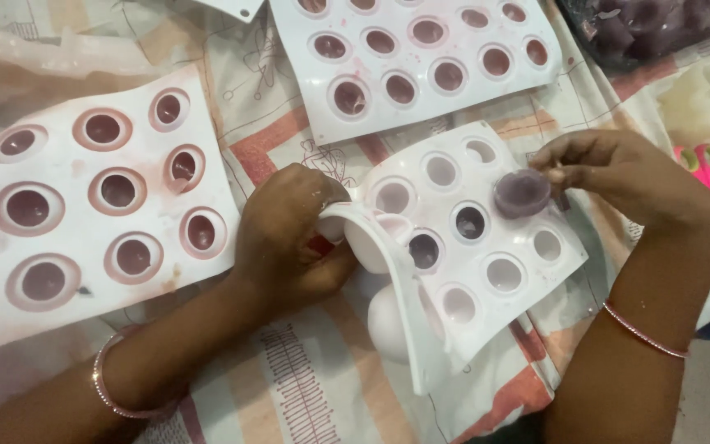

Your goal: Removing small cast candles from flexible silicone molds by hand.

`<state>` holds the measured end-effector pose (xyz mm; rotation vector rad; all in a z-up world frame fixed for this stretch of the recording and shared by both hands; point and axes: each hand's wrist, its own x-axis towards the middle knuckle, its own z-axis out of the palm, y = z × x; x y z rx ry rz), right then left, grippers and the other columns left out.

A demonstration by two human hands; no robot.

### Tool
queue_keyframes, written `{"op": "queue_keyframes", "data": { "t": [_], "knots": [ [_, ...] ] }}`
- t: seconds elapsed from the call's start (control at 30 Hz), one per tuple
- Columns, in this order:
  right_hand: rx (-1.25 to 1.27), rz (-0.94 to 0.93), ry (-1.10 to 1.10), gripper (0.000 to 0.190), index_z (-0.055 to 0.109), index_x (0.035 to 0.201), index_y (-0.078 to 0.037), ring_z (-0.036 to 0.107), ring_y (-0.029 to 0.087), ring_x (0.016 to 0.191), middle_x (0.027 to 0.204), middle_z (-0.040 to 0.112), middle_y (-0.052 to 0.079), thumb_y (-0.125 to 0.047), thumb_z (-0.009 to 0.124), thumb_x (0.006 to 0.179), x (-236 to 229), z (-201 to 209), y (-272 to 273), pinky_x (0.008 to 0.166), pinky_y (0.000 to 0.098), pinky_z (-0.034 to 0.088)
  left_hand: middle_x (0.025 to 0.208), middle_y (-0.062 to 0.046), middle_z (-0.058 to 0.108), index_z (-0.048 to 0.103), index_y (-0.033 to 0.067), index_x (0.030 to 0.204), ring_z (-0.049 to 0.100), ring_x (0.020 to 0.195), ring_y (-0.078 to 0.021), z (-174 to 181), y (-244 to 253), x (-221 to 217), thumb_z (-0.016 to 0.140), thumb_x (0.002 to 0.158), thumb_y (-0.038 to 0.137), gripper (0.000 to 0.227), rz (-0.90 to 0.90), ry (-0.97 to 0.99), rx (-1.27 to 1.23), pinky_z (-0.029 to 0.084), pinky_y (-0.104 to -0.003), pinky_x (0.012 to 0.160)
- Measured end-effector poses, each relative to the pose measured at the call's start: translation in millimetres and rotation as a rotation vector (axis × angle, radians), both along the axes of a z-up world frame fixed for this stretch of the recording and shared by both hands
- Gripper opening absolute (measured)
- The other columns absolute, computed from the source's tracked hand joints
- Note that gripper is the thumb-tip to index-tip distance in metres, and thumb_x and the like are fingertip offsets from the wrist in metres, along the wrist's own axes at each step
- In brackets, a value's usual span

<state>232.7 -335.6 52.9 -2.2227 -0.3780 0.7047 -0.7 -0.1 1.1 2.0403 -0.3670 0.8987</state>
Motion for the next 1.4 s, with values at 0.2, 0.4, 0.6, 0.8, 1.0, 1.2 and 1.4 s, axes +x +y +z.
{"op": "queue_keyframes", "data": {
  "t": [0.2,0.4,0.6,0.8,1.0,1.2,1.4],
  "knots": [
    [-0.048,0.235,0.11,0.038,0.075,0.116,-0.003,0.068,0.015,0.085,0.094,0.075,0.007,-0.019,0.077,0.082,2.2,-2.4,-1.2,0.079,0.0324,0.057,0.091,-0.015,0.058,0.058,0.0009,0.102,0.06,0.084,-0.0366,-1.0,0.4,0.6,0.08,0.073,0.004,0.036,0.001,-0.018,-0.002,0.046,-0.045,0.073],
    [-0.028,0.329,0.107,0.046,0.073,0.119,-0.005,0.07,0.013,0.091,0.102,0.077,0.003,-0.018,0.078,0.075,-17.4,15.4,17.7,0.081,0.0328,0.058,0.088,-0.014,0.059,0.059,0.0017,0.098,0.06,0.082,-0.0356,0.6,-1.0,-0.9,0.082,0.071,0.005,0.036,0.039,0.023,0.035,0.046,-0.044,0.07],
    [-0.069,0.338,0.088,0.043,0.074,0.115,-0.004,0.072,0.013,0.099,0.105,0.079,0.004,-0.016,0.079,0.074,-33.7,26.5,31.5,0.087,0.0298,0.058,0.09,-0.014,0.06,0.06,0.0022,0.102,0.059,0.083,-0.0351,-1.1,-0.5,-1.5,0.08,0.072,0.003,0.036,0.051,0.029,0.061,0.046,-0.044,0.072],
    [0.218,0.05,0.09,0.03,0.071,0.115,0.001,0.062,0.018,0.083,0.096,0.068,0.011,-0.014,0.073,0.09,14.1,-12.4,-18.3,0.077,0.0343,0.052,0.088,-0.015,0.059,0.061,0.001,0.101,0.059,0.08,-0.0361,2.0,-5.2,2.4,0.081,0.069,0.005,0.037,0.072,0.017,0.054,0.045,-0.044,0.069],
    [1.222,-0.461,-0.226,0.022,0.061,0.117,0.0,0.073,0.023,0.108,0.117,0.069,0.012,-0.015,0.066,0.101,57.2,-42.0,-13.5,0.102,0.0402,0.061,0.091,-0.012,0.06,0.061,0.0016,0.104,0.06,0.08,-0.0328,-1.9,-3.1,-2.4,0.082,0.074,0.002,0.036,0.061,0.027,0.049,0.045,-0.042,0.067],
    [1.103,-0.641,-0.219,0.03,0.066,0.122,-0.001,0.07,0.018,0.093,0.106,0.072,0.008,-0.017,0.065,0.096,50.7,-54.1,7.0,0.081,0.0349,0.06,0.089,-0.012,0.061,0.059,0.0002,0.103,0.059,0.075,-0.0302,-1.4,-4.3,0.9,0.087,0.073,0.009,0.042,0.078,0.0,0.064,0.042,-0.041,0.062],
    [0.544,-0.494,-0.589,0.018,0.072,0.117,-0.001,0.065,0.008,0.07,0.096,0.073,0.005,-0.006,0.062,0.104,32.8,-51.4,27.4,0.062,0.0242,0.053,0.09,-0.012,0.06,0.062,0.0033,0.103,0.06,0.08,-0.0293,-9.3,1.9,-5.2,0.086,0.07,0.007,0.042,0.072,0.121,0.021,0.046,-0.04,0.07]
  ]
}}
